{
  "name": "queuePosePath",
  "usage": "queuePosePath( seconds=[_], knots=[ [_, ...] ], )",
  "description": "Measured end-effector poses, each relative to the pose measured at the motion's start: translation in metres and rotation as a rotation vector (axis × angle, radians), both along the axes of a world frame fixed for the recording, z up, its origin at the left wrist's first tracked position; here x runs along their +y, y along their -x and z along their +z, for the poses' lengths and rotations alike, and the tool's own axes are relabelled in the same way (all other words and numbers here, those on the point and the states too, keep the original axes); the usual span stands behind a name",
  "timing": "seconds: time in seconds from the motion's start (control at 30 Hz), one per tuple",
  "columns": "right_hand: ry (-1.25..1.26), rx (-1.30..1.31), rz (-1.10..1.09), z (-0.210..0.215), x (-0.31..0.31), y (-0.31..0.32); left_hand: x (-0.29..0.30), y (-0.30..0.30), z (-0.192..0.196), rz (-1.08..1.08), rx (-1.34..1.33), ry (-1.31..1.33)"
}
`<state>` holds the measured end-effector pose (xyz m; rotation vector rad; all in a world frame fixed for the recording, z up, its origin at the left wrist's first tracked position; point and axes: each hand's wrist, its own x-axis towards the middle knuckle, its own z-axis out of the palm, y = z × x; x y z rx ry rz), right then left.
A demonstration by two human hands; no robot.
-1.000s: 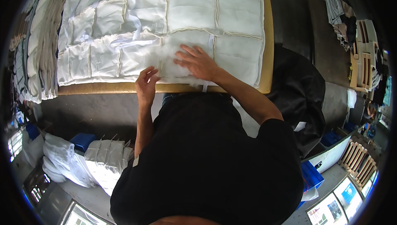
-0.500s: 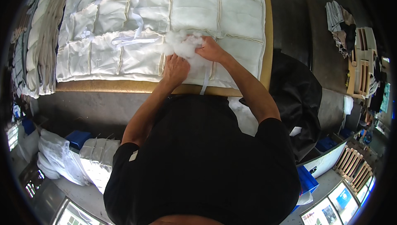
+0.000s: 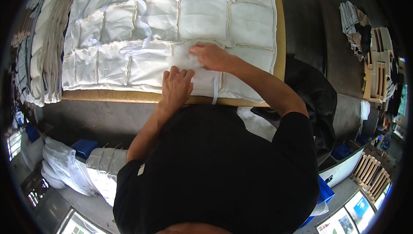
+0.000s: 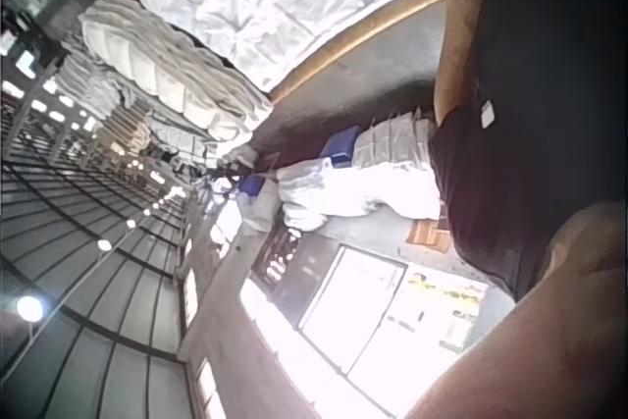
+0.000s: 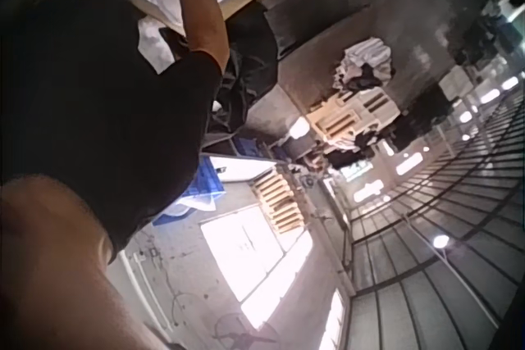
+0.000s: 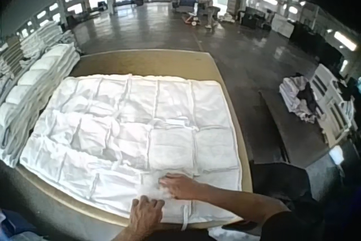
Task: Stuffing white fiber material into the pockets of a white quilted fabric panel.
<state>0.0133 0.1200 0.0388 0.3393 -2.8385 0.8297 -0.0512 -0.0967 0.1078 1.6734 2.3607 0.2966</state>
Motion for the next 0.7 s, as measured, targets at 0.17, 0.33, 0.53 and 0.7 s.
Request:
queuePosePath(
  seconds=[0.17,0.33,0.53,0.7],
  knots=[
    [-0.12,-0.043,0.301,-0.002,-0.02,0.014,0.006,-0.005,0.003,0.23,-0.376,-0.352],
    [-0.052,-0.461,0.479,0.06,0.009,0.029,-0.003,-0.008,-0.002,0.316,-0.379,-0.294],
    [0.378,-0.168,0.424,0.069,0.002,0.037,-0.004,-0.007,0.004,0.308,-0.477,-0.303],
    [0.395,-0.333,0.479,0.02,0.001,0.037,0.0,-0.001,0.02,0.306,-0.546,-0.247]
  ],
)
